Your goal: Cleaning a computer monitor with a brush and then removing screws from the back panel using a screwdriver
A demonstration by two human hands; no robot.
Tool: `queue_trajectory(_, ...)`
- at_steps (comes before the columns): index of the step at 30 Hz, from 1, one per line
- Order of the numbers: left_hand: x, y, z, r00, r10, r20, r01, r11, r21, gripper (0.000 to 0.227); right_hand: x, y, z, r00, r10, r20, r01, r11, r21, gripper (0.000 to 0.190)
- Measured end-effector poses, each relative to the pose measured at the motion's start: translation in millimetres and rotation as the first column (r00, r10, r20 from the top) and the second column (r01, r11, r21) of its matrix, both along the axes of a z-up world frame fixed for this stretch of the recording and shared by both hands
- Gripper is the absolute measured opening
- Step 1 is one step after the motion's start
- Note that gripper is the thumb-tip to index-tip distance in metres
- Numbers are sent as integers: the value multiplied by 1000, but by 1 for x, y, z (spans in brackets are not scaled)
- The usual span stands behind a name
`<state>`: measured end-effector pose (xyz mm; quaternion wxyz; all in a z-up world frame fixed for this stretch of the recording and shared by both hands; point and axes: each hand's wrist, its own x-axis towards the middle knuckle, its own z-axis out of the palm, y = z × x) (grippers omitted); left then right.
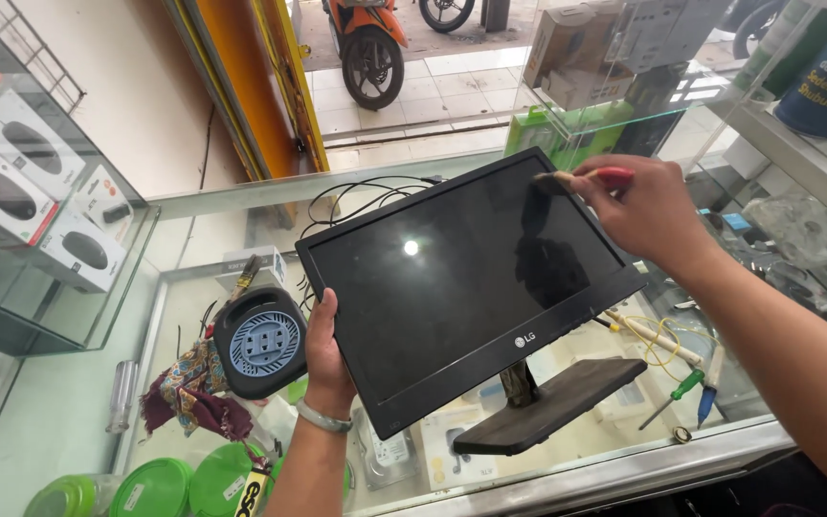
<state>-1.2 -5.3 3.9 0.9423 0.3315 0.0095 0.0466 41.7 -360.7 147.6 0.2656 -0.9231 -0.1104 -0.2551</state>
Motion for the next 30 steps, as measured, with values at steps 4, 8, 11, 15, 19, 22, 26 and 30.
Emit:
queue_trajectory(4, 1, 0, -2, 1000, 23, -5, -23, 1000, -4, 31, -26, -24, -2, 997, -72, -12, 72, 996, -59, 17)
queue_trajectory(8, 1, 0, 0, 999, 21, -24, -21, 1000, -17, 33, -52, -51, -7, 965, -247, -88, 208, 926, -314, 29)
queue_trajectory(11, -1, -1, 3, 999, 6, -33, -7, 1000, -22, 35, -61, -57, -6, 946, -320, -51, 282, 890, -359, 31)
queue_trajectory(15, -3, -2, 5, 998, -49, 27, 50, 998, -44, 46, -62, -24, 7, 983, -185, 23, 186, 964, -191, 21)
queue_trajectory(19, 2, -2, -7, 997, -63, 54, 67, 996, -61, 42, -61, 17, -11, 997, -76, -19, 69, 964, -256, 23)
queue_trajectory(22, 16, -1, -30, 998, -17, 66, 21, 998, -55, 43, -74, 58, -12, 996, 85, 2, -83, 974, -213, 12)
queue_trajectory(26, 20, 5, -45, 998, -16, 67, 19, 999, -46, 43, -96, 112, -2, 943, 324, -77, -331, 938, -101, 11)
queue_trajectory(30, 2, -6, -5, 997, -21, 70, 24, 999, -41, 41, -107, 153, 7, 828, 551, -104, -541, 834, 108, 16)
